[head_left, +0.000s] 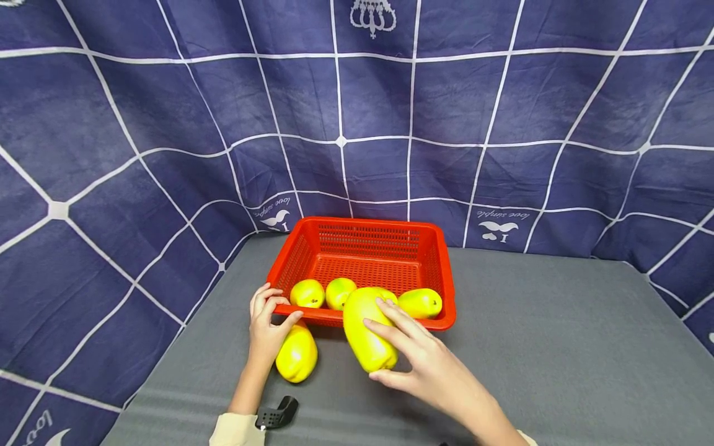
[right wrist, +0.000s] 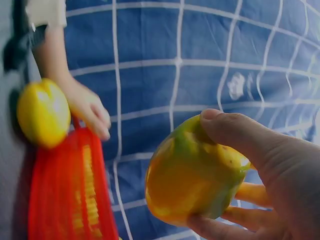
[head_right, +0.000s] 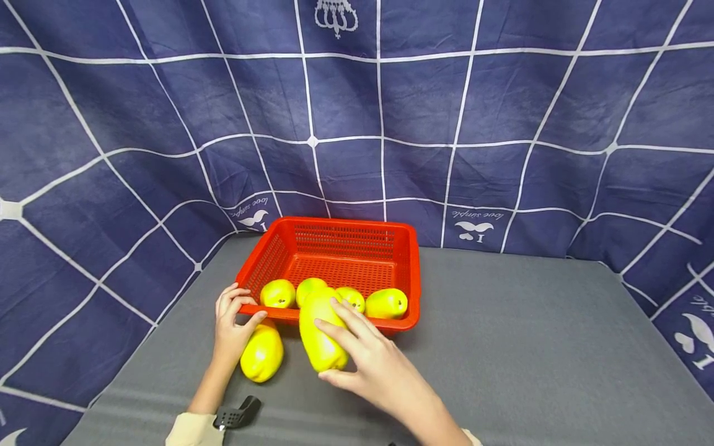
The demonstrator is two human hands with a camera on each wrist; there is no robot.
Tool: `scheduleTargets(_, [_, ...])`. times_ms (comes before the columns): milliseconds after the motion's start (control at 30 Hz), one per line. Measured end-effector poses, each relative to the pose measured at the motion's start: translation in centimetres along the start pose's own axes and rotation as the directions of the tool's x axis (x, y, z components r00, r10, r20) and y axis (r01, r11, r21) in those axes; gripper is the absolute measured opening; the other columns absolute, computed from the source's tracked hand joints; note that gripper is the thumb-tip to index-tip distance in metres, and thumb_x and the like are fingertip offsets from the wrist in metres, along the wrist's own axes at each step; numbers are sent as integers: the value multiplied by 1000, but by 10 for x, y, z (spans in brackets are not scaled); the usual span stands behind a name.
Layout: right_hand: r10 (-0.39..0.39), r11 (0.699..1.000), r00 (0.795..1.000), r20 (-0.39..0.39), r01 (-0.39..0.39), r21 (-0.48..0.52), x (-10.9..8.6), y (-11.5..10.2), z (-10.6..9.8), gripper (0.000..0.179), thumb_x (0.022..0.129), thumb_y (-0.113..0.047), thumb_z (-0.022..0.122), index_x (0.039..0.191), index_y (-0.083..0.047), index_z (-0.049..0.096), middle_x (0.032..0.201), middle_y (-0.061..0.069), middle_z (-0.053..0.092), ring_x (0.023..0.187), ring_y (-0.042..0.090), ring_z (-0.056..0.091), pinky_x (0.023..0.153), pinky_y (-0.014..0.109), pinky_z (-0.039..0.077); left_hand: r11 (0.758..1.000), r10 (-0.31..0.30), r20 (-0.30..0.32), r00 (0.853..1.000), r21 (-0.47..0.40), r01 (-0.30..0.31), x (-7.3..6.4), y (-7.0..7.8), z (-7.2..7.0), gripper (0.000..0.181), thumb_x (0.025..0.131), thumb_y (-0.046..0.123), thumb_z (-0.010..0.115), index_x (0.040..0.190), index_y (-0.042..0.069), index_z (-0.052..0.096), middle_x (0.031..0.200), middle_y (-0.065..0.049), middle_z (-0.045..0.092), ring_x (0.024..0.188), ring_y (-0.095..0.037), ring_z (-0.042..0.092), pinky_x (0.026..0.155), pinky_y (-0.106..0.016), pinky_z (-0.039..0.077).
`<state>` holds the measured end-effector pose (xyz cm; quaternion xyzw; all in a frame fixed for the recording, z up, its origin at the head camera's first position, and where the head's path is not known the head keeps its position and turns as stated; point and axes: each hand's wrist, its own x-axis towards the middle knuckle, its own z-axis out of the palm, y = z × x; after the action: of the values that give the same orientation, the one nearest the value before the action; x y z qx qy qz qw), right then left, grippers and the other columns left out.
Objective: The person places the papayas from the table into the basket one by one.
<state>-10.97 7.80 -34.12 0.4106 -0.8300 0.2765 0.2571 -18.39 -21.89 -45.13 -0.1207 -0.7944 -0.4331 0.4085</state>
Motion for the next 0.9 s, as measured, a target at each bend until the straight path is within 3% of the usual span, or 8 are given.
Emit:
scheduleTargets(133, [107,994,994,5,-107,19,2,20,-10,68,64,-28,80,126,-21,53,137,8,46,122,26,48,93,32,45,1000,-3,1,1000,5,3,-1,0,0,31,69,30,77,79,7,59,102,-16,55,123,-29,36,105,-27,20])
scheduleTargets(233, [176,984,984,21,-176,13,4,38,-15,68,64,-24,81,125,-19,53,138,10,44,121,29,49,89,44,47,1000,0,-3,1000,7,0,-2,0,0,32,69,30,77,78,7,59,102,-17,55,123,-29,36,105,-29,21])
scheduleTargets(433, [243,970,970,22,-243,-12,13,80,-22,65,66,-20,80,124,-13,54,138,13,43,122,31,47,94,46,41,1000,1,-5,1000,11,-1,0,1,0,30,67,27,78,78,8,59,102,-15,55,123,-29,36,105,-29,21])
scheduleTargets(567, [284,959,955,88,-282,-31,23,104,-22,63,69,-18,78,125,-9,52,140,17,40,122,37,45,94,51,40,1000,-1,-6,1000,8,1,2,1,-1,28,65,23,80,78,8,59,103,-14,55,123,-29,36,105,-30,22])
scheduleTargets(900, [333,943,920,207,-329,-56,42,136,-5,60,75,-16,73,128,-5,49,142,21,33,129,43,34,100,56,33,1000,14,-7,1000,10,-14,0,0,-1,30,69,32,77,78,9,59,102,-15,55,122,-30,36,105,-30,22])
